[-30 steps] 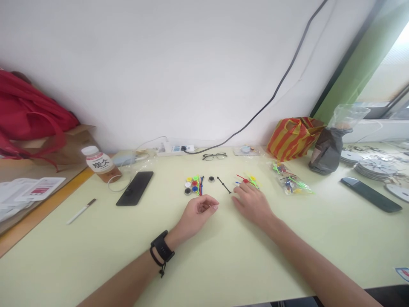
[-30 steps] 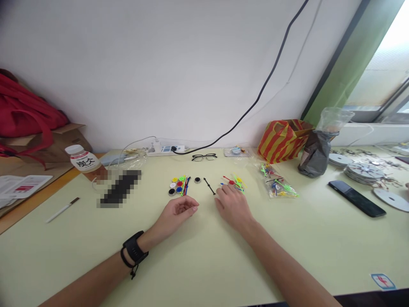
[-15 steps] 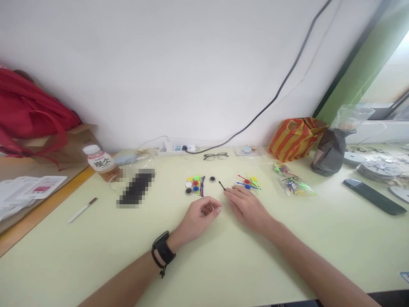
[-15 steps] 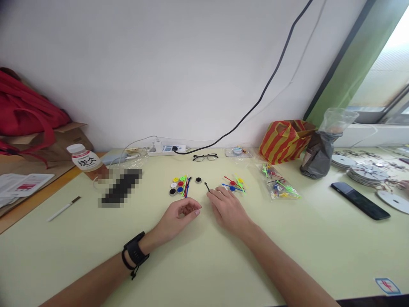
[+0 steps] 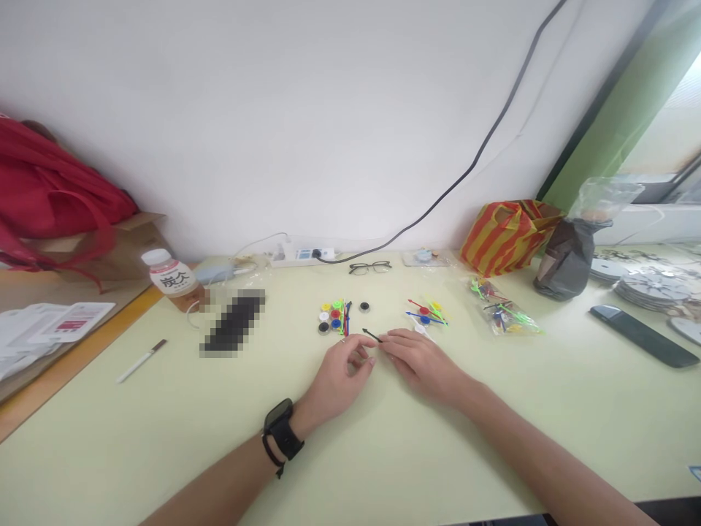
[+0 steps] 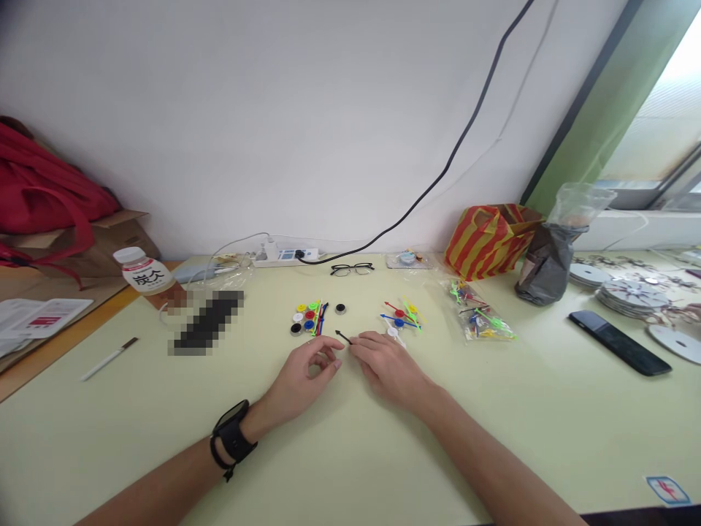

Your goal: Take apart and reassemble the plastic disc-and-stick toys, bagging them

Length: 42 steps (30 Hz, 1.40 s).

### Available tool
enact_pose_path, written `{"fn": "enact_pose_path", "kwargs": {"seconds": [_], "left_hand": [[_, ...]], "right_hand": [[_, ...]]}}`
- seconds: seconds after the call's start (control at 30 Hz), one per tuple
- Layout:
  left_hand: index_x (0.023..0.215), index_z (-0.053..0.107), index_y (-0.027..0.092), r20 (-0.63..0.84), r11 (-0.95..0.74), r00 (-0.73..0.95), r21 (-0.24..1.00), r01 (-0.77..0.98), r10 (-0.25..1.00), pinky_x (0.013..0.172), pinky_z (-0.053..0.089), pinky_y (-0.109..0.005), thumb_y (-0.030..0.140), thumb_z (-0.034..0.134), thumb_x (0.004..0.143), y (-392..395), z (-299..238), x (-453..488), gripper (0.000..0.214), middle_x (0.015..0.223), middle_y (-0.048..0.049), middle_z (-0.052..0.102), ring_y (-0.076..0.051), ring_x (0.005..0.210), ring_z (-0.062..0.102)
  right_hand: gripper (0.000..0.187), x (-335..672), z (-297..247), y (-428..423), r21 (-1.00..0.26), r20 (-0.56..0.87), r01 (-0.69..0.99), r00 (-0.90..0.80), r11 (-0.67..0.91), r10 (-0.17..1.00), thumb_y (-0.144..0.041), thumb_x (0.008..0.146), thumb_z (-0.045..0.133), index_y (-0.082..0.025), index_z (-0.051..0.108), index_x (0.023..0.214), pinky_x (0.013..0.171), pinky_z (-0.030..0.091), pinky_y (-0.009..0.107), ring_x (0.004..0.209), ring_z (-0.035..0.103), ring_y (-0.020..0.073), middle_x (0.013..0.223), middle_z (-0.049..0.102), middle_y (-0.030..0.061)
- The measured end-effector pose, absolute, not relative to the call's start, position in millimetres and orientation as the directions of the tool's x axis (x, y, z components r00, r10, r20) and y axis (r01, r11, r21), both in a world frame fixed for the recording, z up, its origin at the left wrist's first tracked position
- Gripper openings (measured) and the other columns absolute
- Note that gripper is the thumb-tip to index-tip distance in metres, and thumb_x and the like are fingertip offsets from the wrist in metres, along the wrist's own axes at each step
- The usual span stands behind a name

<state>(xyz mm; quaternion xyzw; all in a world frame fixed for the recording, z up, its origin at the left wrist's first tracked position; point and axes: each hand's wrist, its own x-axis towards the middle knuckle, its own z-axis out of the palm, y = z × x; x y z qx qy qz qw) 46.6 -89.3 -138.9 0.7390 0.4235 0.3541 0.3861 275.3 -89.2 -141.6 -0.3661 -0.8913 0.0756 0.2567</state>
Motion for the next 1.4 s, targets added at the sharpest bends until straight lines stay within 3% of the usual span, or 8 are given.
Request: {"fn": "enact_pose_path", "kwargs": {"seconds": [0.1,0.17,0.43,0.67,0.83,0.93,1.1,1.4], "left_hand": [[0.121,0.066,0.024,0.205,-0.369,0.387,0.831,0.416,0.899,0.077,0.054,-0.032,0.022,0.058,0.095,-87.9,-141.5,45.2,0.028,0.101,-0.0045,0.070,-0.019,0.088,0.064],[0.118,0.069,0.024,0.215,-0.402,0.412,0.799,0.448,0.886,0.078,0.053,-0.033,0.020,0.059,0.093,-88.2,-141.1,45.0,0.026,0.102,-0.0043,0.071,-0.020,0.089,0.064],[0.098,0.067,0.023,0.258,-0.503,0.491,0.723,0.473,0.832,0.089,0.049,-0.035,0.012,0.058,0.093,-91.2,-134.9,46.6,0.015,0.098,-0.0029,0.069,-0.021,0.096,0.062],[0.093,0.065,0.021,0.255,-0.522,0.523,0.717,0.461,0.813,0.086,0.049,-0.035,0.020,0.053,0.099,-92.5,-131.9,47.3,0.014,0.096,-0.0050,0.066,-0.022,0.096,0.061],[0.094,0.063,0.022,0.232,-0.443,0.450,0.775,0.450,0.863,0.065,0.047,-0.028,0.026,0.053,0.100,-88.9,-132.1,43.7,0.013,0.080,-0.0003,0.064,-0.016,0.072,0.058],[0.094,0.064,0.021,0.290,-0.416,0.325,0.794,0.443,0.900,0.063,0.049,-0.026,0.030,0.057,0.099,-79.2,-132.4,37.6,0.012,0.078,0.0003,0.067,-0.015,0.068,0.061],[0.098,0.068,0.022,0.430,-0.454,0.165,0.759,0.467,0.888,0.074,0.059,-0.029,0.027,0.062,0.095,-60.0,-134.0,25.5,0.008,0.089,-0.0011,0.074,-0.015,0.074,0.070],[0.096,0.076,0.022,0.570,-0.541,0.154,0.608,0.581,0.807,0.080,0.062,-0.032,0.019,0.059,0.093,-53.2,-133.3,19.2,0.017,0.099,-0.0035,0.079,-0.018,0.081,0.074]], "right_hand": [[0.022,272.7,-139.6,-90.8,-0.358,0.403,0.591,-0.600,0.723,0.690,-0.007,0.098,0.052,-0.021,0.068,0.104,0.085,0.053,0.040,0.098,0.066,0.0243,0.097,0.075,0.0064],[0.019,270.5,-138.5,-92.9,-0.386,0.424,0.572,-0.586,0.724,0.690,-0.006,0.097,0.055,-0.021,0.067,0.099,0.080,0.051,0.038,0.090,0.065,0.0228,0.091,0.074,0.0053],[0.025,268.3,-132.6,-100.2,-0.510,0.408,0.497,-0.579,0.702,0.706,-0.003,0.096,0.049,-0.023,0.062,0.104,0.075,0.050,0.032,0.085,0.064,0.0197,0.094,0.070,0.0046],[0.022,270.6,-124.0,-102.0,-0.605,0.445,0.428,-0.518,0.671,0.731,-0.006,0.097,0.047,-0.023,0.061,0.100,0.074,0.052,0.031,0.085,0.063,0.0185,0.093,0.065,0.0043],[0.022,272.3,-122.5,-101.4,-0.530,0.590,0.509,-0.353,0.678,0.726,-0.017,0.098,0.054,-0.025,0.062,0.117,0.095,0.054,0.045,0.109,0.063,0.0271,0.114,0.065,0.0115],[0.026,275.8,-121.5,-99.6,-0.495,0.644,0.581,-0.254,0.647,0.721,-0.020,0.098,0.056,-0.026,0.060,0.123,0.104,0.050,0.050,0.118,0.060,0.0299,0.120,0.063,0.0126],[0.022,278.3,-122.3,-99.2,-0.480,0.632,0.590,-0.281,0.649,0.722,-0.019,0.099,0.056,-0.026,0.060,0.120,0.103,0.049,0.048,0.114,0.061,0.0286,0.116,0.065,0.0112],[0.015,276.0,-123.0,-99.6,-0.459,0.623,0.566,-0.344,0.684,0.703,-0.018,0.099,0.055,-0.025,0.062,0.111,0.095,0.050,0.047,0.102,0.064,0.0269,0.106,0.067,0.0098]]}}
